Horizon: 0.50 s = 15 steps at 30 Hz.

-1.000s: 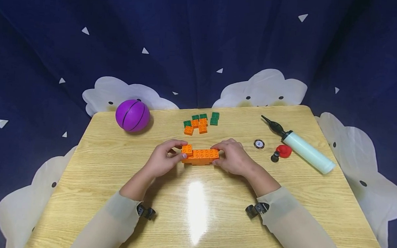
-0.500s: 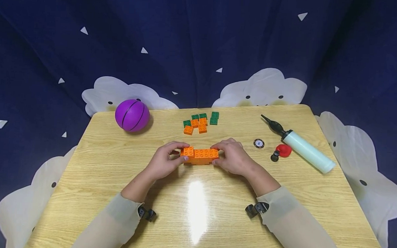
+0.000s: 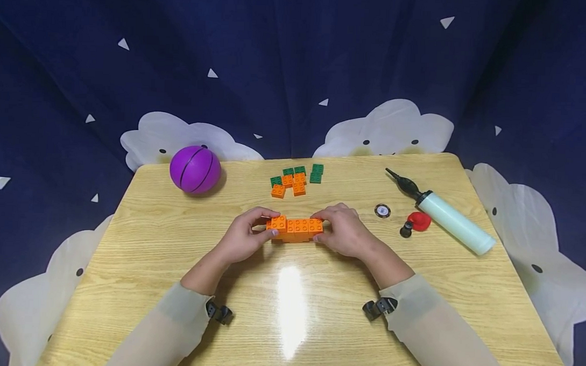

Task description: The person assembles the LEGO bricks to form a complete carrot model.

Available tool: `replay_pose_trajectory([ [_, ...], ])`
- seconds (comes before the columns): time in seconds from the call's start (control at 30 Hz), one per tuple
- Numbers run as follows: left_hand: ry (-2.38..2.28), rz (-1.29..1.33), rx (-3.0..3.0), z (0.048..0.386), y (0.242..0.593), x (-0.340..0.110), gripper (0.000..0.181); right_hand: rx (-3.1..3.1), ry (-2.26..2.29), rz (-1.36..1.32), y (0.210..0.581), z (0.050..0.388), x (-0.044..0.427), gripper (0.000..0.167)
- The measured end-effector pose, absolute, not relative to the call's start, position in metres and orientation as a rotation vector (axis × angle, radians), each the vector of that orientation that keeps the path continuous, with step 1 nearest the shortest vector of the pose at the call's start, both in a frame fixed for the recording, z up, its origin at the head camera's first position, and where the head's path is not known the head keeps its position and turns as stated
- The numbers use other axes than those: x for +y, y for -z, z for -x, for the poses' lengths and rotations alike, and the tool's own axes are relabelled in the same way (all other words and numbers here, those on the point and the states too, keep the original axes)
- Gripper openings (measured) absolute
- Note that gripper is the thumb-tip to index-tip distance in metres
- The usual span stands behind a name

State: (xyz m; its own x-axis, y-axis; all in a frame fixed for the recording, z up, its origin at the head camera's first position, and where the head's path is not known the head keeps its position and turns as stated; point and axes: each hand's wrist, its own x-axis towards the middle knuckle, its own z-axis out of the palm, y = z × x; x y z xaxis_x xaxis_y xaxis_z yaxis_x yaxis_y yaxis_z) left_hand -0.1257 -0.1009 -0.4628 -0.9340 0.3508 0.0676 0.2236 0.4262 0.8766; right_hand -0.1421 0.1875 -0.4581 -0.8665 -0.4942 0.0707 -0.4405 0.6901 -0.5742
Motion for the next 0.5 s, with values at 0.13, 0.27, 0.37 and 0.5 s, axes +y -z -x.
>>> replay_pose_trajectory([
  [0.13,-1.539,-0.538,2.561,0.1260,0.4646,-0.1008,0.033,2.811,0.922,0.787,0.4581,0.1424,0.1869,0.047],
  [0.27,-1.542,-0.555,2.571,0.1261,0.4652,-0.1003,0.031,2.814,0.920,0.782,0.4579,0.1422,0.1864,0.047],
  [0.37,-1.526,-0.557,2.586,0.1260,0.4644,-0.0995,0.030,2.813,0.921,0.781,0.4572,0.1416,0.1860,0.047],
  [0.5,-1.493,-0.574,2.615,0.1258,0.4635,-0.0984,0.029,2.816,0.917,0.787,0.4568,0.1414,0.1861,0.047],
])
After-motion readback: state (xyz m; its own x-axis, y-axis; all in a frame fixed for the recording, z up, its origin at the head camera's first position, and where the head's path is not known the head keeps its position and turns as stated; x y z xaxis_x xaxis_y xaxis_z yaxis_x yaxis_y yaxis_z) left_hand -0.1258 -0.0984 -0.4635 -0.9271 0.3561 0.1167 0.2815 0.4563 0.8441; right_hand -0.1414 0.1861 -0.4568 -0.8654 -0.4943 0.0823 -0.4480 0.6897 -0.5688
